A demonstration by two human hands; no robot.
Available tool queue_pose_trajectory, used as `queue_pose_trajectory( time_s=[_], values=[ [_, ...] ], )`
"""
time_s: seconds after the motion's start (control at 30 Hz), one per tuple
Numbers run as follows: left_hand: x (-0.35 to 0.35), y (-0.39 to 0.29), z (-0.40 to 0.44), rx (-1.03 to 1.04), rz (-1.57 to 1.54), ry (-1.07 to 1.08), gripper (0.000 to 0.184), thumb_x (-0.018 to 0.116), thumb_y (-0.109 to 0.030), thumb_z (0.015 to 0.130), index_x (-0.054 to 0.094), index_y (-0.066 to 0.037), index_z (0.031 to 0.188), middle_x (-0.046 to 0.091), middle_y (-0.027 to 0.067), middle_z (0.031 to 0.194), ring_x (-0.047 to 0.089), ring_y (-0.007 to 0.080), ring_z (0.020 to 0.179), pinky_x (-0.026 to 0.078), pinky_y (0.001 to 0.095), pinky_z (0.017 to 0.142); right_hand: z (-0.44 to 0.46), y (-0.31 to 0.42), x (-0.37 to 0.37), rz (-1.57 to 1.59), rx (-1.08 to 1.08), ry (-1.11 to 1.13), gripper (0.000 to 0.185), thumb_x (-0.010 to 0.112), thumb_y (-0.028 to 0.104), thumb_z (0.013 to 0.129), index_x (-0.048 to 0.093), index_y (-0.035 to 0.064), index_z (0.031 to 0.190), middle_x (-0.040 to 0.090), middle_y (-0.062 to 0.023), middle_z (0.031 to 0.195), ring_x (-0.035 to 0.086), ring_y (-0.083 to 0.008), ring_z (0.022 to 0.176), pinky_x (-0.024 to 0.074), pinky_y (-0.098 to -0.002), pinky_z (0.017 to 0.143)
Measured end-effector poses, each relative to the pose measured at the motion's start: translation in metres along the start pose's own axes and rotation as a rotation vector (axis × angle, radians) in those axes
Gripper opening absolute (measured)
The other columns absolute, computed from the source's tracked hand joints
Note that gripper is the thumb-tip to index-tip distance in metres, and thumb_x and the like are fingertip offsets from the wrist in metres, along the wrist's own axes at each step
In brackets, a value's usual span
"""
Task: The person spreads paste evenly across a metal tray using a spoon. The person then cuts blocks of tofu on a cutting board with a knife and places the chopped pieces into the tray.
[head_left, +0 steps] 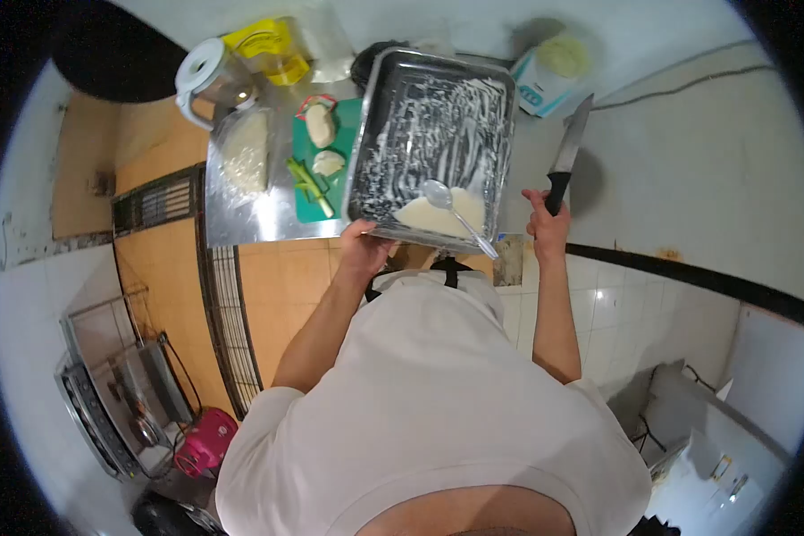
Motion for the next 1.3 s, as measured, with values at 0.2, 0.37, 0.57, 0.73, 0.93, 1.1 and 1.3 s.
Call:
queue_pose_trajectory(
  time_s=[0.2,0.37,0.57,0.73,0.93,1.1,1.3],
  values=[
    [-0.003,0.06,0.042,-0.246,-0.027,-0.116,0.032,0.058,-0.008,0.082,0.062,0.004,0.112,0.07,0.0124,0.104,0.069,0.0253,0.086,0.057,0.0296,0.067,0.026,-0.024,-0.028,-0.092,0.065,-0.025,0.025,0.082,0.017,0.087,0.058,0.0106,0.094,0.059,0.002,0.072,0.042,-0.0052,0.049,0.0349,-0.0261,0.044],
    [-0.06,0.114,0.1,-0.37,-0.041,0.0,0.03,0.058,-0.01,0.086,0.061,0.004,0.113,0.07,0.0136,0.105,0.07,0.0248,0.088,0.06,0.031,0.07,0.079,-0.07,-0.045,-0.259,0.097,-0.024,0.026,0.081,0.014,0.085,0.059,0.0081,0.098,0.067,-0.0028,0.09,0.053,-0.0074,0.06,0.0397,-0.0268,0.047],
    [-0.066,0.13,0.11,-0.294,0.27,-0.221,0.025,0.06,0.002,0.092,0.058,0.003,0.116,0.067,0.0156,0.109,0.069,0.0256,0.087,0.06,0.0375,0.074,0.136,-0.115,-0.063,-0.4,0.039,0.029,0.025,0.08,0.012,0.086,0.059,0.0081,0.099,0.072,-0.0051,0.101,0.06,-0.0093,0.073,0.0438,-0.0284,0.054],
    [-0.054,0.138,0.123,-0.274,0.636,-0.104,0.037,0.069,0.002,0.093,0.053,-0.001,0.126,0.067,0.0139,0.113,0.069,0.024,0.099,0.063,0.0374,0.081,0.175,-0.132,-0.073,-0.406,-0.014,0.112,0.022,0.079,0.011,0.087,0.06,0.0071,0.099,0.072,-0.0046,0.1,0.061,-0.0096,0.074,0.0447,-0.0297,0.055],
    [-0.053,0.145,0.132,-0.224,0.876,-0.023,0.048,0.071,-0.004,0.094,0.042,0.0,0.132,0.067,0.0127,0.111,0.071,0.0231,0.092,0.064,0.0347,0.074,0.198,-0.155,-0.083,-0.526,0.053,0.102,0.022,0.078,0.01,0.087,0.062,0.0052,0.1,0.071,-0.006,0.092,0.06,-0.0118,0.065,0.0451,-0.0316,0.055],
    [-0.047,0.152,0.134,-0.205,0.983,-0.084,0.066,0.071,-0.007,0.094,0.023,-0.004,0.139,0.065,0.0167,0.107,0.073,0.0222,0.078,0.063,0.0353,0.062,0.22,-0.156,-0.096,-0.618,-0.025,0.062,0.021,0.08,0.012,0.086,0.064,0.0049,0.098,0.069,-0.0046,0.086,0.059,-0.0129,0.063,0.0459,-0.0334,0.054],
    [-0.054,0.16,0.14,-0.138,1.083,-0.014,0.076,0.071,-0.013,0.096,0.014,-0.004,0.144,0.067,0.0183,0.103,0.073,0.0229,0.074,0.061,0.0339,0.057,0.222,-0.15,-0.11,-0.616,-0.053,0.022,0.02,0.078,0.019,0.088,0.067,0.0047,0.094,0.068,-0.006,0.085,0.063,-0.0163,0.073,0.0482,-0.0366,0.063]
  ],
)
Point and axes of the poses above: each hand's wrist, its own z-axis towards the middle knuckle, its own x-axis out of the palm, y = z × x, the point moved 10 cm from there along z, towards the middle knuckle
